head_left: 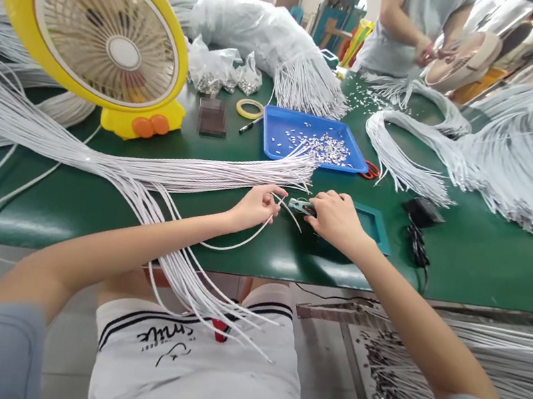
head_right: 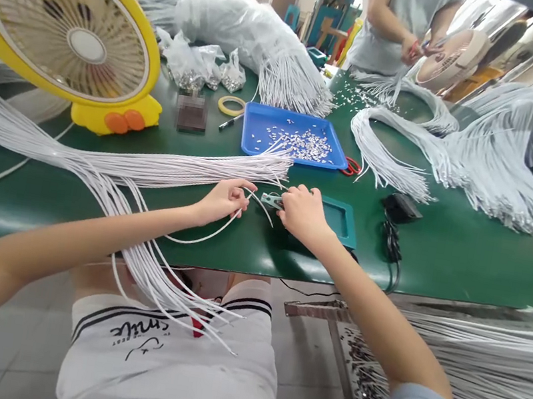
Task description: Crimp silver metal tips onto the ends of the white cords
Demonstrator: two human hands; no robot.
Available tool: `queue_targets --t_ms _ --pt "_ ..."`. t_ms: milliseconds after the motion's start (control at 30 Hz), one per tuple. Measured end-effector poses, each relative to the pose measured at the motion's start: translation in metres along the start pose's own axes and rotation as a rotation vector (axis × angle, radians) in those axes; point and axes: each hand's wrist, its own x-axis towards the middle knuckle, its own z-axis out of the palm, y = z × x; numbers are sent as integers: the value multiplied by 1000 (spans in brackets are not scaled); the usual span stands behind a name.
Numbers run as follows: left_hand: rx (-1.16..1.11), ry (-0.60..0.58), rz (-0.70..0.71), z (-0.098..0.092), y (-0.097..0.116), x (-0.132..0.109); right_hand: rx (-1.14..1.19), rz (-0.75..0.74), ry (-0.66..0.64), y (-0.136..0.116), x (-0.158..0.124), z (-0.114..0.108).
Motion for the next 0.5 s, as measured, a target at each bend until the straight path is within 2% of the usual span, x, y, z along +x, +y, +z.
queue_targets --t_ms 167,367,500 --pt "64 -3 6 10 -4 13 -39 -23 46 -5 0 3" --pt "45 61 -29 17 -11 23 -24 -6 -38 -8 3 1" --pt "28 49 -33 16 -16 23 -22 2 -60 -8 5 0"
